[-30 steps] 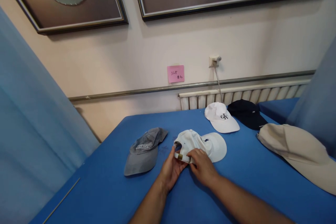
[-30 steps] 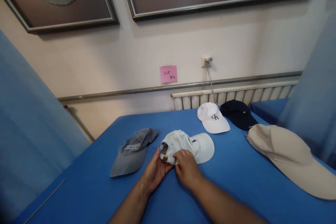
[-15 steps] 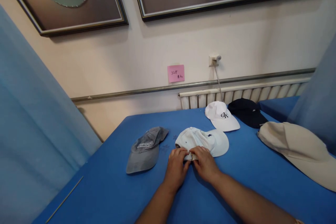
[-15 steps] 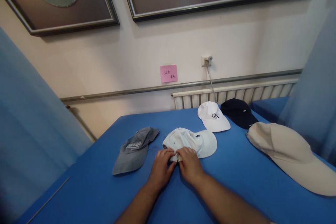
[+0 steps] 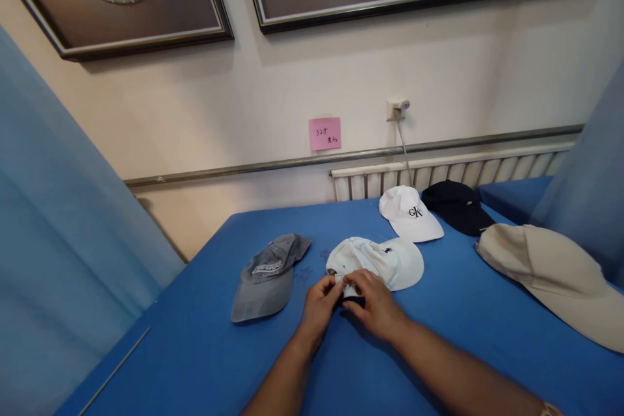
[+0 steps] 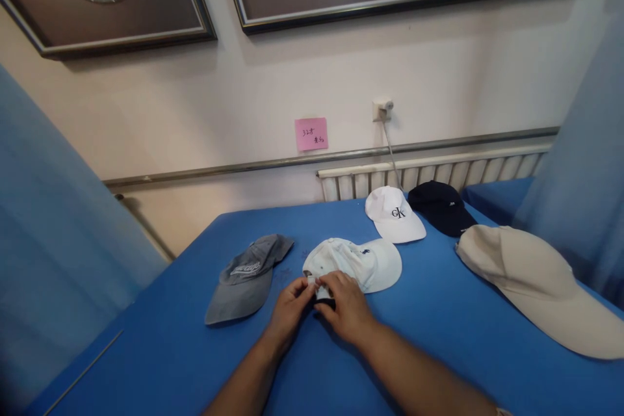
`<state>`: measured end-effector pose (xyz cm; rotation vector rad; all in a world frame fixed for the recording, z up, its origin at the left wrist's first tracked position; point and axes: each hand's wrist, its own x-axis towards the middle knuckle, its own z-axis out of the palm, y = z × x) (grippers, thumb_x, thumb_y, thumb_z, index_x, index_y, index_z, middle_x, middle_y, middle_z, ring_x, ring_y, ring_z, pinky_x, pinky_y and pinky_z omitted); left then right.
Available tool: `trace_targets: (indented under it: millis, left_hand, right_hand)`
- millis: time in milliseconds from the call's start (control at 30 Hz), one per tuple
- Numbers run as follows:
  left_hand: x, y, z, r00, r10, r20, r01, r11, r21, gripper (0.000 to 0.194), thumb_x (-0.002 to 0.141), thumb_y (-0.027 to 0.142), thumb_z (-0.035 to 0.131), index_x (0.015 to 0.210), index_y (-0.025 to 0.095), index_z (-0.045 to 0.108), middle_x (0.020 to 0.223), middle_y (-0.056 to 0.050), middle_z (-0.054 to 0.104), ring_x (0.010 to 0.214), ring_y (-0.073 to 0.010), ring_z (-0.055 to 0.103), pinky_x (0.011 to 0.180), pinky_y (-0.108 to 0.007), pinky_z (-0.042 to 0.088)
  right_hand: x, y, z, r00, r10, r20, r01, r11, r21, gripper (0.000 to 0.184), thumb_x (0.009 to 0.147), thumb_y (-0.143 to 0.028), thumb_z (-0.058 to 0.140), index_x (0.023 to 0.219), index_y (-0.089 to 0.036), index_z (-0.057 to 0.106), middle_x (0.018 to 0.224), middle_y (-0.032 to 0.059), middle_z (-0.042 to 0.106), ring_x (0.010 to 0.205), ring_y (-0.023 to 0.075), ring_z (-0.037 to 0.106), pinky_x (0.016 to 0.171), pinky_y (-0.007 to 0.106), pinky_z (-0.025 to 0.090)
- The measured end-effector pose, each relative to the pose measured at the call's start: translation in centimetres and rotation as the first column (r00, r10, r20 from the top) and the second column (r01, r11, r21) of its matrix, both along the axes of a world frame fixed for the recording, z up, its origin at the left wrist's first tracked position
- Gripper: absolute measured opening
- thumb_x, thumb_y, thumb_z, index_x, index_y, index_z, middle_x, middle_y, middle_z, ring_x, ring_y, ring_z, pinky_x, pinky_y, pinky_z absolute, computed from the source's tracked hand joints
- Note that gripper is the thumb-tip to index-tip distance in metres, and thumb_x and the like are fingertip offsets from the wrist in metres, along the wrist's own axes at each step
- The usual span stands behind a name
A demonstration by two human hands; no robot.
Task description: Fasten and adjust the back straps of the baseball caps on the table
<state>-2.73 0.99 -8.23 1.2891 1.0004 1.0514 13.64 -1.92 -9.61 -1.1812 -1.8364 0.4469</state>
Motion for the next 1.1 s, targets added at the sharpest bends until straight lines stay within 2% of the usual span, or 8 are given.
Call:
trace_targets:
  millis: [100,200,500,600,700,833,1000,1100]
  left_hand:
    - [-0.1,0.0,0.0,0.985,-0.051,0.167,0.068,0.993,-0.097,0.028,0.073,0.039,0.076,0.082,0.013,0.069,0.086,-0.005,0.069,0.08,-0.0168,0.059,0.075,-0.024,0.042]
    - [-0.1,-0.2,0.1,0.947,-0.026,0.32,0.087,0.98,-0.177,0.024,0.074,0.034,0.077,0.081,0.013,0.069,0.104,-0.008,0.069,0.089,-0.0172,0.06,0.082,-0.026,0.043]
    - [-1.2,0.0,1.8,0.833,0.052,0.551,0.12,0.955,-0.272,0.017,0.08,0.031,0.072,0.085,0.016,0.066,0.107,-0.008,0.07,0.099,-0.0216,0.065,0.089,-0.032,0.047]
    - [-1.3,0.0,2.2,0.9,0.009,0.436,0.086,0.977,-0.197,0.023,0.081,0.033,0.07,0.097,0.016,0.067,0.111,-0.011,0.069,0.104,-0.0239,0.063,0.092,-0.033,0.045]
    - [-1.0,-0.1,1.9,0.988,0.011,0.156,-0.006,0.999,-0.033,0.023,0.075,0.03,0.074,0.093,0.017,0.068,0.097,-0.008,0.07,0.094,-0.022,0.062,0.088,-0.031,0.044]
    - [-0.4,-0.4,1.4,0.984,-0.001,-0.18,0.036,0.981,0.191,0.015,0.072,0.028,0.075,0.078,0.016,0.068,0.077,-0.002,0.064,0.079,-0.0179,0.057,0.08,-0.027,0.042]
    - [-0.1,-0.8,1.5,0.978,-0.052,-0.203,0.094,0.975,0.203,0.018,0.077,0.034,0.071,0.079,0.016,0.07,0.076,-0.002,0.063,0.077,-0.0173,0.054,0.076,-0.025,0.041]
    - [-0.2,-0.7,1.5,0.983,-0.063,-0.171,0.091,0.982,0.162,0.021,0.077,0.035,0.071,0.086,0.016,0.074,0.082,-0.004,0.067,0.08,-0.0185,0.055,0.078,-0.026,0.041]
  right_hand:
    - [-0.2,0.0,0.1,1.0,-0.008,0.022,0.008,1.0,0.0,0.024,0.085,-0.021,0.062,0.108,-0.023,0.06,0.099,0.0053,0.064,0.092,0.0226,0.057,0.08,0.035,0.045]
    - [-0.1,0.2,-0.1,0.998,-0.009,0.068,0.008,1.0,0.01,0.015,0.09,-0.024,0.057,0.104,-0.022,0.062,0.092,0.0047,0.063,0.087,0.0217,0.057,0.077,0.034,0.044]
    - [0.1,0.6,-0.6,0.997,-0.042,-0.064,0.043,0.999,0.006,0.013,0.086,-0.019,0.059,0.098,-0.022,0.062,0.087,0.0032,0.063,0.082,0.0199,0.059,0.073,0.031,0.045]
    - [0.2,0.9,-1.0,0.99,-0.071,-0.124,0.069,0.997,-0.024,0.015,0.086,-0.022,0.058,0.1,-0.022,0.063,0.087,0.0033,0.063,0.079,0.0196,0.059,0.072,0.031,0.046]
    - [0.2,0.9,-1.2,0.984,-0.094,-0.154,0.091,0.995,-0.028,0.015,0.087,-0.025,0.057,0.1,-0.021,0.063,0.086,0.0036,0.063,0.078,0.0196,0.059,0.072,0.031,0.047]
    - [0.1,0.6,-0.8,0.981,-0.083,-0.173,0.081,0.997,-0.017,0.018,0.086,-0.02,0.053,0.103,-0.021,0.062,0.087,0.004,0.063,0.083,0.0203,0.059,0.075,0.032,0.047]
    - [-0.1,-0.1,0.2,0.986,0.024,-0.167,-0.02,0.999,0.027,0.019,0.085,-0.014,0.051,0.1,-0.022,0.06,0.093,0.0048,0.06,0.088,0.0201,0.058,0.079,0.032,0.047]
    - [-0.1,0.0,0.1,0.98,0.024,-0.197,-0.019,1.0,0.025,0.022,0.087,-0.012,0.046,0.102,-0.021,0.06,0.094,0.0051,0.059,0.091,0.0201,0.058,0.082,0.033,0.047]
